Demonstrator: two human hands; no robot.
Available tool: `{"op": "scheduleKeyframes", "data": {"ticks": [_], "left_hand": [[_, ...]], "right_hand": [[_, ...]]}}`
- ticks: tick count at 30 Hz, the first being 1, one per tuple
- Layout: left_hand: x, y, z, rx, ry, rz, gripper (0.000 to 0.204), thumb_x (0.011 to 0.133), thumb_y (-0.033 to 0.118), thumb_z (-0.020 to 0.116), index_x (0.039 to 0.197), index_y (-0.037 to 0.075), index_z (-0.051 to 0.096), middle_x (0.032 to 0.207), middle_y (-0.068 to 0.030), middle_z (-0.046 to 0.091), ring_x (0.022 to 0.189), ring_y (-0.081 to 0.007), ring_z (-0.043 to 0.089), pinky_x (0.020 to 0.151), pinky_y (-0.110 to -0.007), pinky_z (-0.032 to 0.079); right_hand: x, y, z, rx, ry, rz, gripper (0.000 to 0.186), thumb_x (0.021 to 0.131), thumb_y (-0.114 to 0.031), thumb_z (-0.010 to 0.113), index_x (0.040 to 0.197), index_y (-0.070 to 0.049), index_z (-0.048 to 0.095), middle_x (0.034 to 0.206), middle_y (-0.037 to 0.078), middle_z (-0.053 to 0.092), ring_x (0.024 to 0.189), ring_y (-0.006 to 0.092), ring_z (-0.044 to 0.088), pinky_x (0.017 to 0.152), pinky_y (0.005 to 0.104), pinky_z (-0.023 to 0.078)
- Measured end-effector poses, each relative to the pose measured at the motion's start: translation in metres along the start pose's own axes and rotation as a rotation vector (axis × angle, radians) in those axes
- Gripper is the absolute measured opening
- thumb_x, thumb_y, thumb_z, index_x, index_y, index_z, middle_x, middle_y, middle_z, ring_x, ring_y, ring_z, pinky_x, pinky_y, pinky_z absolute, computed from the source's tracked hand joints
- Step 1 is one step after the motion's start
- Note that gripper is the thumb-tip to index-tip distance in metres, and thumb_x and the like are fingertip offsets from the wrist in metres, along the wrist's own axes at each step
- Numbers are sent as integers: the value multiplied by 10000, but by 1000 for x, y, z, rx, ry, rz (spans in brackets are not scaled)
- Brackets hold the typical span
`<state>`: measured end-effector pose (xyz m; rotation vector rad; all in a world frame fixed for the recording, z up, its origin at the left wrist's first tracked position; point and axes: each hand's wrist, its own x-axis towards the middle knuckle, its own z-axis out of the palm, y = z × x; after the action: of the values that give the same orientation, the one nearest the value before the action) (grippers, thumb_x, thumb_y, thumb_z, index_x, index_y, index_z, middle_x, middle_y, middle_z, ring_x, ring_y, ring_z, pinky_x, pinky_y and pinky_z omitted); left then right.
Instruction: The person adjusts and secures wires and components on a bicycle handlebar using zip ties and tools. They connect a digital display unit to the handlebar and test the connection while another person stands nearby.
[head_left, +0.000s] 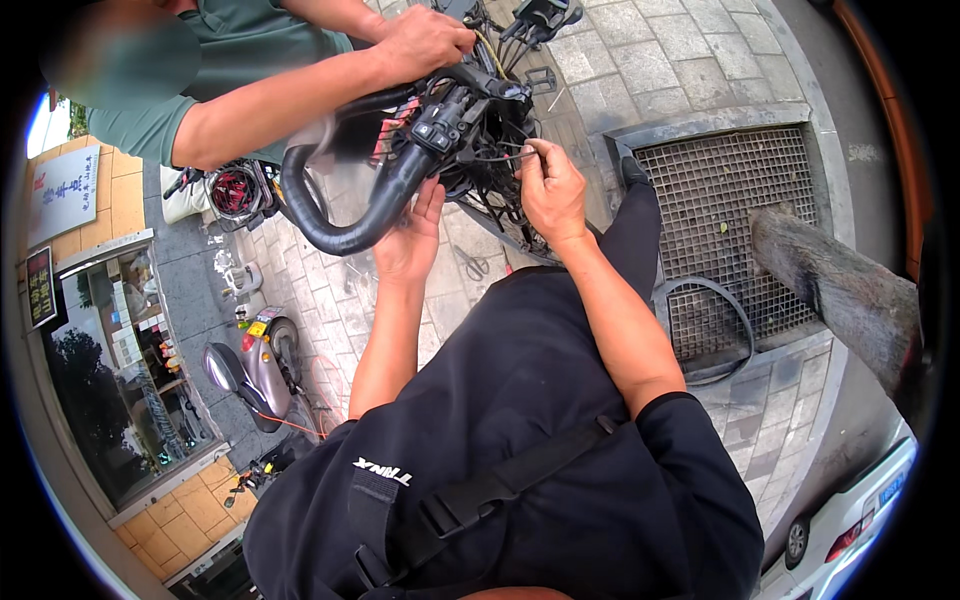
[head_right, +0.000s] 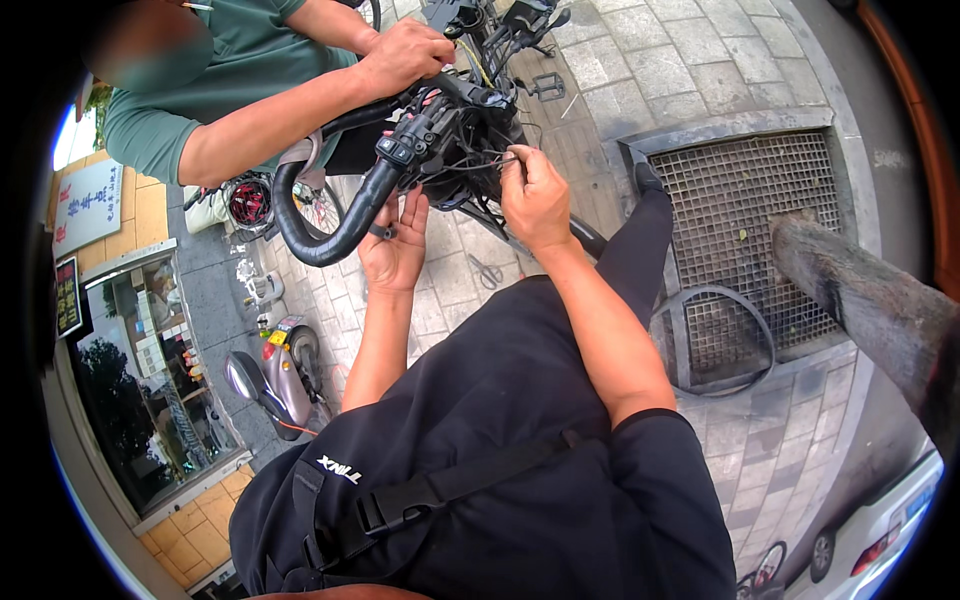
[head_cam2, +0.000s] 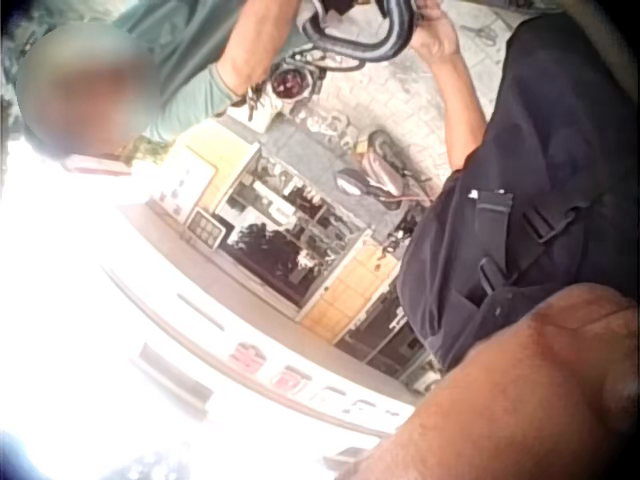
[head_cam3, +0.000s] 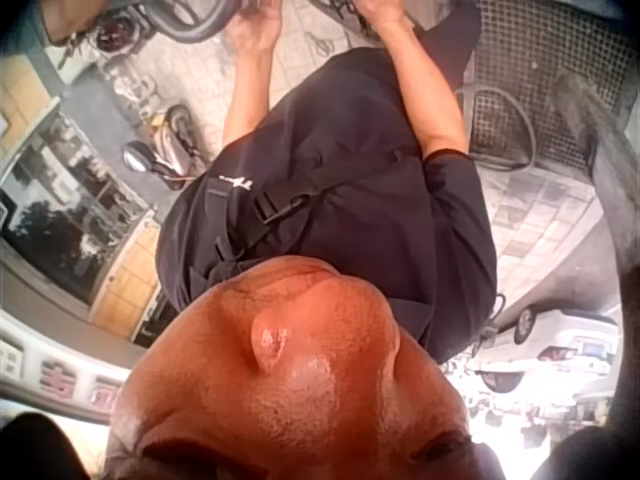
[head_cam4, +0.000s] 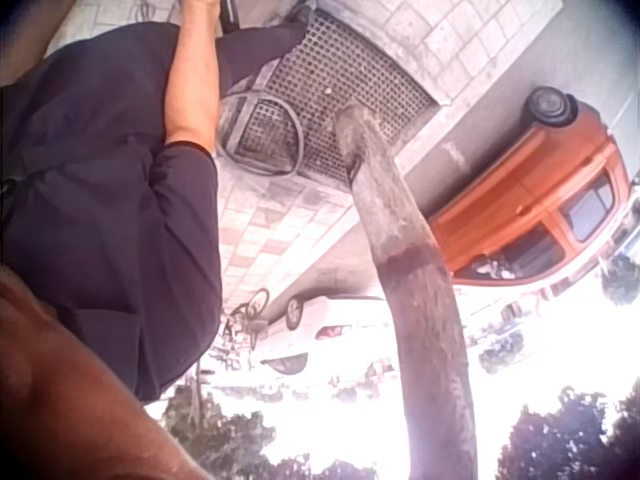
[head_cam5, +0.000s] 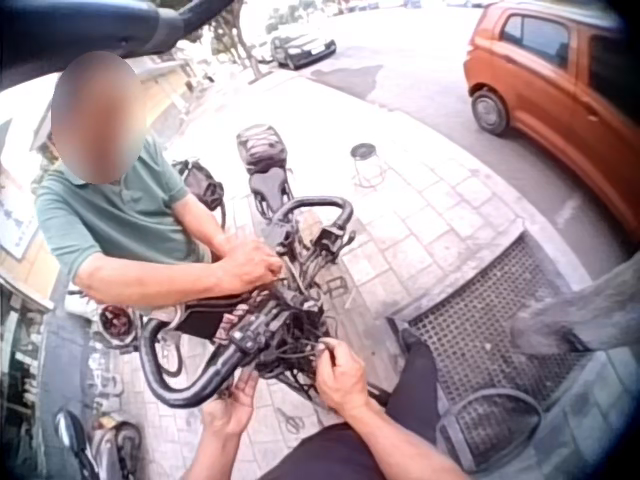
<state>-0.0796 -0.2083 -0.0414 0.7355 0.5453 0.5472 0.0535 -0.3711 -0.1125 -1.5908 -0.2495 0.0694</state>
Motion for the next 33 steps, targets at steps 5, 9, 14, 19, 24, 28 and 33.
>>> {"op": "scheduleKeyframes", "data": {"ticks": [5,9,14,19,24,28,33], "left_hand": [[-14,2,-15,-42,-56,-57,347,967,224,669,1282,79,660,1271,-74,690,1217,-353,641,1147,-523,456],[-22,2,-22,-98,-19,-165,175,913,56,663,1061,149,672,1072,-2,689,1283,-322,617,1137,-486,484],[-31,0,-27,-142,-35,-225,138,884,36,661,964,147,643,1017,7,667,1291,-317,613,1122,-489,501],[-24,2,-20,-106,14,-224,138,872,36,665,948,150,650,1011,8,673,1284,-315,618,1122,-495,497],[-18,-1,-13,-119,48,-226,123,897,65,660,993,140,669,1050,-4,709,1279,-301,622,1120,-483,483],[-5,2,-1,-122,153,-183,223,944,127,660,1161,100,696,1180,-32,731,1267,-294,629,1123,-469,472],[14,-2,12,-181,37,-106,349,1000,153,620,1326,30,616,1363,-128,656,1251,-294,627,1119,-490,490]], "right_hand": [[-1,3,-2,-48,-17,-43,195,1026,-180,650,1112,-7,682,859,111,714,690,155,712,649,301,550],[0,4,-4,-62,-41,-33,204,1032,-194,647,1113,-10,684,846,94,716,667,138,689,639,292,543],[11,-15,2,214,-118,278,234,1036,-228,654,1084,-3,696,802,56,717,643,100,667,603,278,528],[41,-22,-3,80,-317,437,308,1040,-294,639,1052,3,718,830,80,736,678,145,699,625,300,541],[24,-2,5,-190,-339,85,290,1005,-220,601,1176,-6,692,1061,197,737,963,391,714,862,435,558],[14,1,9,-188,-436,146,348,979,-181,569,1294,-44,623,1218,216,673,1042,450,672,922,499,539],[-2,-1,5,-325,-488,107,329,959,-156,584,1257,-20,617,1191,205,665,938,421,707,806,501,575]]}}
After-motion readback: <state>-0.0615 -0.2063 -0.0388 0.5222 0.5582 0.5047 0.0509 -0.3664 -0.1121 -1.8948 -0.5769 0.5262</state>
